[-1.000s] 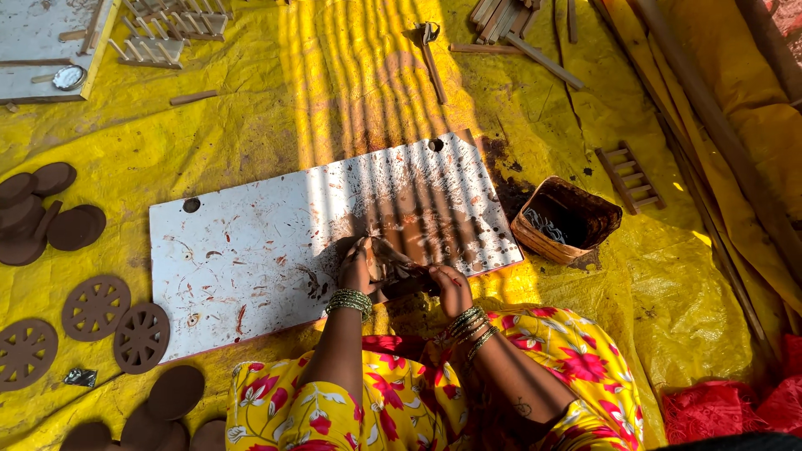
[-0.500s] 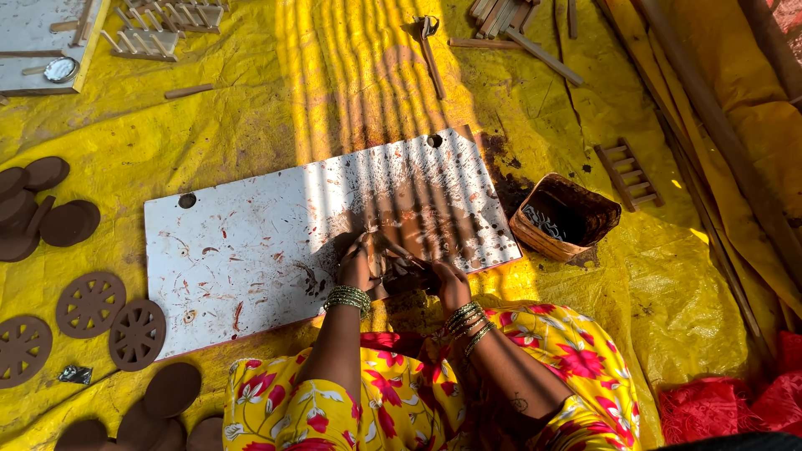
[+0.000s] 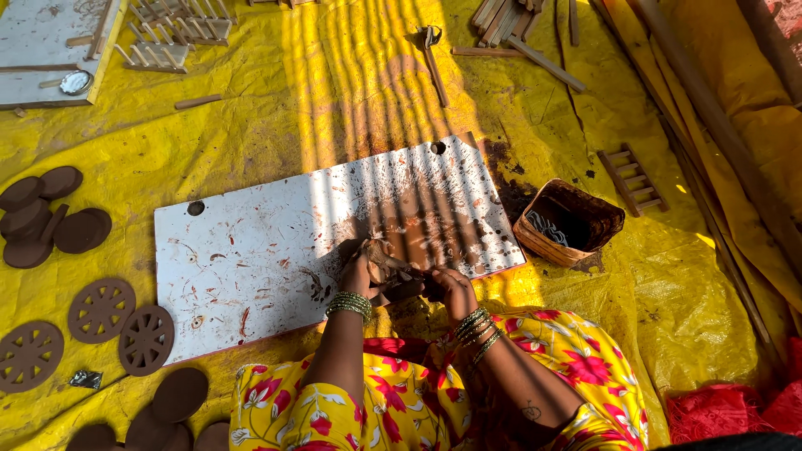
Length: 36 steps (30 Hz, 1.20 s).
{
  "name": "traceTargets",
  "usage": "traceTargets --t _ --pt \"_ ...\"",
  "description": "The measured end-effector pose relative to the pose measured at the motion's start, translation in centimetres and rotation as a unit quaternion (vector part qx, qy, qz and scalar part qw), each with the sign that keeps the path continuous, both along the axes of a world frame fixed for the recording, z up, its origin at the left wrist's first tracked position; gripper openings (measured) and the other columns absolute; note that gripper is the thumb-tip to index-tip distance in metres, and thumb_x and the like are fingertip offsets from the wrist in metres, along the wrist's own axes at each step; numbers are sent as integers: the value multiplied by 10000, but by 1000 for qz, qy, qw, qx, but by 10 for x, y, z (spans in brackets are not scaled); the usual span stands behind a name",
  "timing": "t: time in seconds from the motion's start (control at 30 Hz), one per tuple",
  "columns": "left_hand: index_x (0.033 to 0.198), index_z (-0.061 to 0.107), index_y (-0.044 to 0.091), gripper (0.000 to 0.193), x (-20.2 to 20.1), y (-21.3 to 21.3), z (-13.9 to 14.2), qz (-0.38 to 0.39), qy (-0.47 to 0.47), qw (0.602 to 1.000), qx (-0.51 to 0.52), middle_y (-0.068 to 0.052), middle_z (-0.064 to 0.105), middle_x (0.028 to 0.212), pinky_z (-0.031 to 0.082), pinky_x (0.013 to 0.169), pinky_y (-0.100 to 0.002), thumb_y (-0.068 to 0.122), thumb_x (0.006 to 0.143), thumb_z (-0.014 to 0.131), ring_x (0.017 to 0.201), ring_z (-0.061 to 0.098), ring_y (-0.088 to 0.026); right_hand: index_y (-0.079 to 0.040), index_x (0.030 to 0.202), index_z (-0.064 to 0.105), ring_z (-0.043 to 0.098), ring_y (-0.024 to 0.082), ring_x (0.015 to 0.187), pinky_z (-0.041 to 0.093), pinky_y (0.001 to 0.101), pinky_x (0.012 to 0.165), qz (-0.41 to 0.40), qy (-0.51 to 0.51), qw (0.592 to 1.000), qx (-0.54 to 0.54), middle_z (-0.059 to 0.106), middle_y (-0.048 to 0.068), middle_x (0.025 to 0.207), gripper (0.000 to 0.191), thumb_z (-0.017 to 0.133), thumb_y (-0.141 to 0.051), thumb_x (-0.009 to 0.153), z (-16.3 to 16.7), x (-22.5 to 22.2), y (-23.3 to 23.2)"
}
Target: The person sits on the floor and coats wooden toy discs and toy parts with wet brown clay paste, spreading it over the surfaces with a brush and by hand, then sets the coated pieces aside and picks up the next piece.
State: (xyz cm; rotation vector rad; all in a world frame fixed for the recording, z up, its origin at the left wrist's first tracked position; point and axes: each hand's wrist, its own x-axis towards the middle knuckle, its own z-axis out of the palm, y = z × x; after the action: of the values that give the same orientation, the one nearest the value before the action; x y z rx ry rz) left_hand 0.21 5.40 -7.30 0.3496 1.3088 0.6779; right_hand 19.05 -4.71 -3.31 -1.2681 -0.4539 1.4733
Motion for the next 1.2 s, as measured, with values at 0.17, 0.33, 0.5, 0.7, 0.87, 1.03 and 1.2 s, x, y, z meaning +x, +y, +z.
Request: traceTargets --t 0.17,0.33,0.5,0.7,0.87,1.03,1.2 --pt "1450 495 85 557 4 -4 4 36 -102 994 2 -192 529 1445 584 925 -487 444 1024 489 1233 610 -339 6 1056 722 658 205 743 502 358 672 -49 -25 997 -47 750 122 895 246 541 -128 957 6 -1 2" --pt "1411 559 68 517 3 1 -11 87 -102 991 3 -143 638 1367 551 893 -463 417 1039 473 1197 639 -292 0 1035 707 656 207 728 492 342 681 22 8 1000 -18 750 124 866 273 508 -178 974 0 2 0" --pt "1364 587 104 468 5 0 -10 96 -104 989 34 -104 649 1256 543 870 -466 402 1011 514 1120 616 -265 0 1024 695 653 194 755 496 347 699 8 -23 999 -33 734 109 882 220 553 -164 984 -16 6 -2" --pt "1352 580 96 531 3 0 -4 115 -77 990 3 -127 615 1240 563 875 -487 447 955 541 1088 626 -290 28 1022 746 644 194 757 489 331 700 -35 -8 999 -13 748 119 888 228 565 -102 972 -30 11 -2" --pt "1427 517 104 618 2 -2 -8 91 -28 995 3 -148 541 1358 563 915 -493 534 982 543 1163 606 -299 29 1016 718 686 226 773 525 365 704 -30 23 999 -24 753 120 912 219 544 -83 942 -32 10 -6" --pt "1456 512 149 643 4 -4 -10 98 -35 995 7 -154 500 1480 571 949 -510 519 931 544 1287 560 -361 39 1071 700 652 211 805 506 354 749 22 56 996 59 721 139 944 260 513 -123 994 -28 14 -5" --pt "1475 448 35 731 -2 -4 -14 134 50 990 -10 -217 448 1507 563 999 -584 582 998 542 1355 531 -453 -15 1059 647 674 223 836 525 382 782 -85 32 994 -58 713 135 957 255 452 -165 993 -18 17 -5"
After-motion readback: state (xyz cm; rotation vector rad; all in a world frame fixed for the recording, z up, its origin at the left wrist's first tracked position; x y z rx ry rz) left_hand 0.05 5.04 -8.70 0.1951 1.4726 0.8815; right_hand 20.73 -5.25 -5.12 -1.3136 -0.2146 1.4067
